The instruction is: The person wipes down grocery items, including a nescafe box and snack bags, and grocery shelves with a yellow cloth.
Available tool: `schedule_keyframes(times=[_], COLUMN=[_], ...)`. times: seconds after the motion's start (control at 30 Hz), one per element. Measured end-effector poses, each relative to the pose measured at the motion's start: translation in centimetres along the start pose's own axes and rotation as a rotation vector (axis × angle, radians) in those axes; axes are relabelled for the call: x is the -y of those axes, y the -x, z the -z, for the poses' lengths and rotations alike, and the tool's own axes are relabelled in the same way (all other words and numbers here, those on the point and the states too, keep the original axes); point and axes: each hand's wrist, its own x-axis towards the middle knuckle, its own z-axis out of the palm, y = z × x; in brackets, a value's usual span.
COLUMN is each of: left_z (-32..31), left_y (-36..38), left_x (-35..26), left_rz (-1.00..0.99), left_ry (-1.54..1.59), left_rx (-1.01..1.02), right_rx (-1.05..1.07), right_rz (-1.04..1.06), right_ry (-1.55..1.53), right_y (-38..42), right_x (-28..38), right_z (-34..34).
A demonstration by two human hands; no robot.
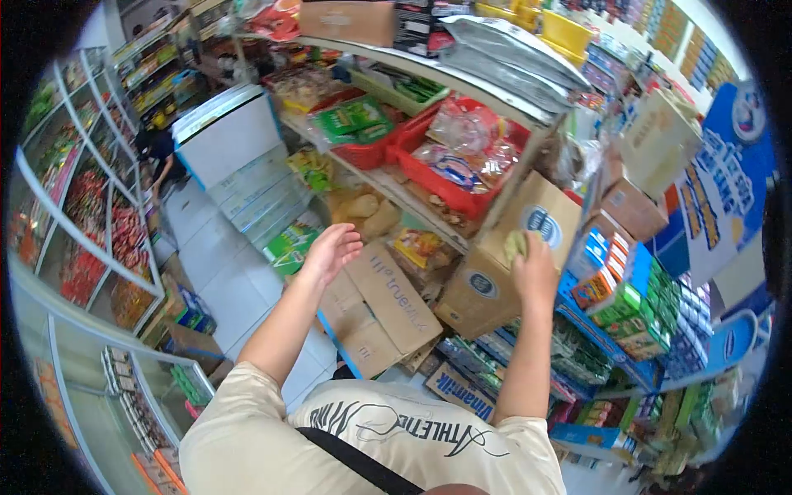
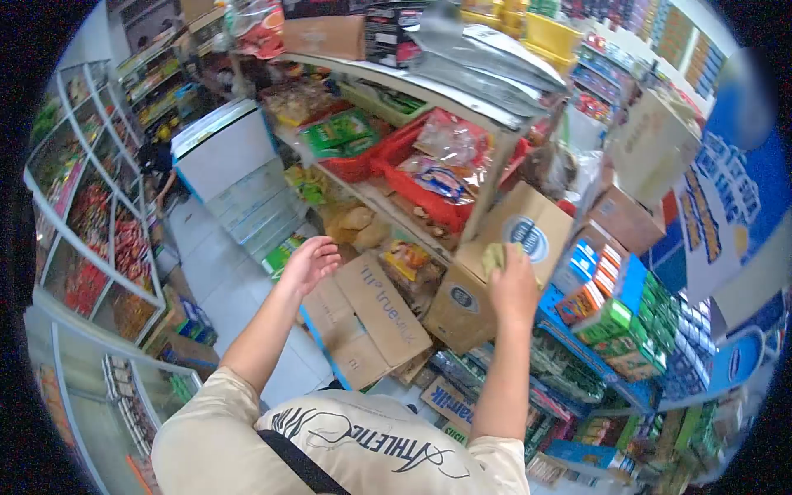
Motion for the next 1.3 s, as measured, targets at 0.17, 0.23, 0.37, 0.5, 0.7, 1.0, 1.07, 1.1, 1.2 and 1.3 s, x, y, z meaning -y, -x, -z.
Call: schedule_keyframes(times=[0.17,0.23,0.37,0.5,0.7,1.0,1.07,1.1,1.2,1.3], left_z=[1.9,2.0,-0.1,-6.0,-17.1,-32.1,-33.0,-32.8,-33.4,-33.5], left_y=[-0.5,-2.0,-6.0,-9.3,-13.5,-12.9,-12.4,-11.7,-13.7,-14.3], left_x=[-6.2,-10.6,-21.4,-30.9,-37.7,-39.1,-38.7,-38.0,-39.0,-39.8], left_rz=[-0.235,-0.397,-0.852,-1.402,-1.901,-1.390,-1.294,-1.305,-1.253,-1.228], left_ry=[-0.201,-0.376,-0.651,-1.002,-1.380,-2.109,-2.152,-2.128,-2.115,-2.073], left_rx=[-0.047,-0.139,-0.124,-0.145,-0.234,-0.422,-0.452,-0.486,-0.402,-0.324], right_rx=[0.006,-0.033,-0.129,-0.184,-0.242,-0.241,-0.244,-0.235,-0.273,-0.272], right_rz=[-0.007,0.008,-0.012,-0.088,-0.150,-0.219,-0.221,-0.251,-0.239,-0.251], right_ry=[0.023,0.022,0.023,0.050,0.036,0.060,0.067,0.065,0.052,0.052], right_y=[0.0,0.0,0.1,-0.4,-0.8,-0.8,-0.9,-0.8,-0.7,-0.6], right_x=[0.5,0.2,0.4,-0.5,0.6,0.7,0.5,0.7,0.5,0.7], right_z=[0.1,-0.2,-0.5,-1.7,-1.4,-1.4,-1.5,-1.3,-1.6,-1.6])
